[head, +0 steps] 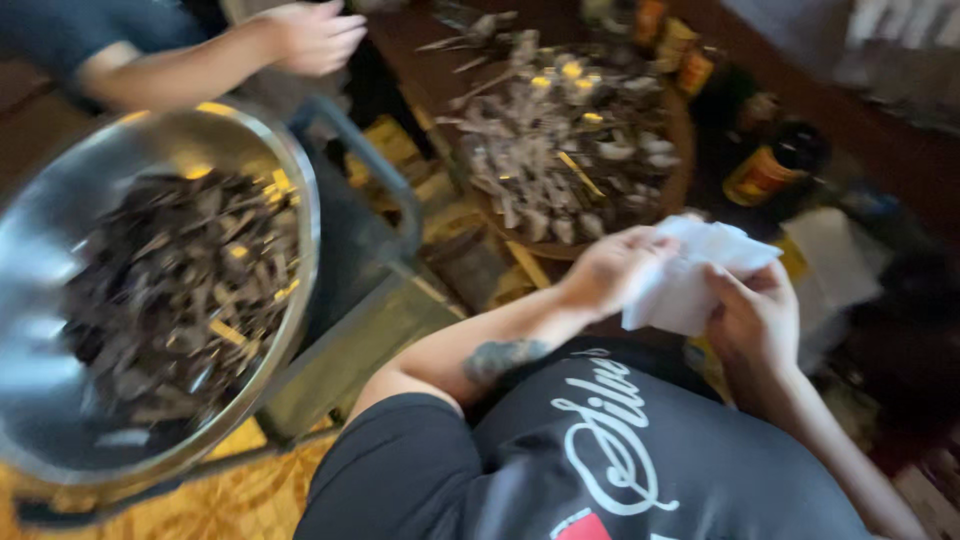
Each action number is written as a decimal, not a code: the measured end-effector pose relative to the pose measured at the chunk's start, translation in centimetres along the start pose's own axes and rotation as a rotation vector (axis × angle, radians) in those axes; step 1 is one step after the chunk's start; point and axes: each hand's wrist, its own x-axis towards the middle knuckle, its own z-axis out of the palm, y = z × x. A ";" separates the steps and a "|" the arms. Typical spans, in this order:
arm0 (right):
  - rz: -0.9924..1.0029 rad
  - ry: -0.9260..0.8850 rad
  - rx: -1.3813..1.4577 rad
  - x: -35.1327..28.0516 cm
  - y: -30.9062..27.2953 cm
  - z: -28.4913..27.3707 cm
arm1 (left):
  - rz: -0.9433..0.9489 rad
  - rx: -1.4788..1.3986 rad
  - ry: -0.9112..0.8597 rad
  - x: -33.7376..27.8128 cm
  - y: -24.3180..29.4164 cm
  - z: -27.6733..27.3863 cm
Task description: The person wraps individual spoons, forks, and knives in paper napkins by hand and stacks the wrapped bundles on a bar counter.
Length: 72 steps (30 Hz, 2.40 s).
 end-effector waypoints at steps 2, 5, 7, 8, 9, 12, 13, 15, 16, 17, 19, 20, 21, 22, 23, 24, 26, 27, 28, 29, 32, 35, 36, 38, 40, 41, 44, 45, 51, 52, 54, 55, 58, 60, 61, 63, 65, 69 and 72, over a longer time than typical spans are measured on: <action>0.025 0.062 -0.002 0.2 0.0 -0.8 | -0.060 -0.085 0.021 0.6 1.1 -0.8; 0.074 0.085 0.071 0.9 0.7 -2.0 | -0.087 -0.103 0.045 1.4 2.0 -1.6; 0.080 0.067 0.131 0.4 0.2 -2.7 | -0.147 -0.228 0.094 1.7 2.7 -1.8; 0.086 0.081 0.098 0.0 0.1 -2.5 | -0.176 -0.290 0.119 1.8 3.0 -1.8; 0.089 0.089 0.065 -0.1 0.0 -2.2 | -0.199 -0.348 0.146 2.2 3.3 -1.6; 0.080 -0.026 0.042 -1.4 -0.6 -1.2 | -0.148 -0.290 0.007 2.0 3.5 -0.3; 0.078 -0.011 0.036 -1.6 -0.4 -1.0 | -0.157 -0.299 -0.003 1.8 3.6 0.4; 0.018 -0.066 0.016 -1.7 -0.2 -0.7 | -0.166 -0.488 -0.192 1.4 4.4 1.7; 0.015 -0.059 0.010 -1.6 -0.3 -0.7 | -0.169 -0.495 -0.200 1.1 4.9 2.1; -0.006 -0.041 -0.017 -1.7 -0.2 -0.7 | -0.226 -0.578 -0.251 0.7 5.4 2.3; -0.030 -0.022 -0.047 -1.9 -0.5 -0.7 | -0.284 -0.663 -0.307 0.0 6.0 2.4; -0.029 0.002 -0.043 -2.1 -0.7 -0.7 | -0.268 -0.661 -0.350 -0.3 6.1 2.3; -0.023 0.028 -0.039 -2.3 -0.8 -0.6 | -0.254 -0.660 -0.389 -0.5 6.0 2.3; -0.023 0.032 -0.041 -2.4 -0.9 -0.4 | -0.256 -0.663 -0.391 -0.5 5.7 2.4; -0.025 0.020 -0.022 -2.4 -0.9 -0.2 | -0.281 -0.679 -0.342 -0.5 5.4 2.5; -0.026 0.007 -0.004 -2.5 -1.0 -0.1 | -0.307 -0.694 -0.292 -0.5 5.1 2.6; -0.002 0.033 -0.002 -2.6 -1.1 0.1 | -0.286 -0.700 -0.283 -0.5 4.8 2.2; 0.017 0.052 0.001 -2.5 -1.2 0.2 | -0.260 -0.701 -0.276 -0.4 4.7 2.1; 0.017 0.049 -0.002 -2.4 -1.3 0.3 | -0.256 -0.702 -0.276 -0.3 4.5 2.1; -0.007 0.060 0.011 -2.4 -1.3 0.5 | -0.237 -0.692 -0.241 -0.3 4.2 2.2; -0.012 0.093 0.086 -2.6 -1.6 0.6 | -0.180 -0.650 -0.159 -0.6 2.7 3.0; -0.036 0.066 0.144 -2.8 -1.4 0.4 | -0.124 -0.638 -0.105 -1.3 1.9 3.9; -0.083 0.015 0.141 -2.9 -1.3 0.3 | -0.103 -0.653 -0.102 -1.5 2.0 4.2; -0.046 0.013 0.022 -3.4 -1.2 -0.1 | -0.155 -0.671 -0.123 -1.9 2.7 4.4; -0.008 0.014 -0.093 -3.5 -1.0 -0.6 | -0.211 -0.686 -0.144 -2.0 3.1 4.7; 0.011 0.050 -0.120 -3.4 -0.9 -0.8 | -0.221 -0.703 -0.145 -1.9 3.2 4.7; 0.044 0.079 -0.126 -3.0 -0.3 -1.0 | -0.213 -0.698 -0.168 -0.9 3.1 4.8; 0.068 0.076 -0.105 -3.2 -0.2 -1.0 | -0.200 -0.684 -0.183 -0.8 3.1 4.8; 0.017 0.189 0.212 -2.9 -0.9 0.2 | -0.135 -0.550 -0.214 -0.9 4.1 4.6; 0.013 0.181 0.210 -2.6 -1.0 0.3 | -0.126 -0.547 -0.216 -0.7 4.2 4.7; -0.086 0.058 0.017 -3.1 -1.0 0.4 | -0.227 -0.686 -0.198 -1.3 4.1 5.1; -0.081 0.064 0.019 -3.2 -0.7 0.3 | -0.234 -0.687 -0.195 -1.4 4.0 5.0; -0.035 0.124 -0.063 -3.4 -0.4 -0.1 | -0.224 -0.694 -0.192 -1.5 3.5 4.7; -0.024 0.109 -0.110 -3.3 -0.3 -0.2 | -0.263 -0.761 -0.173 -1.0 3.3 4.6; -0.025 0.102 -0.114 -3.2 -0.3 -0.3 | -0.255 -0.762 -0.173 -1.0 3.1 4.4; 0.006 0.080 -0.066 -3.2 0.0 -0.4 | -0.280 -0.813 -0.209 -1.2 2.4 4.2; 0.029 0.100 -0.057 -3.0 0.5 -0.6 | -0.273 -0.861 -0.206 -1.4 1.5 4.2; 0.073 0.127 0.039 -3.1 0.6 -1.0 | -0.318 -0.843 -0.125 -1.9 1.0 4.0; 0.031 0.122 -0.079 -3.0 0.8 -0.6 | -0.275 -0.852 -0.175 -2.4 1.2 4.3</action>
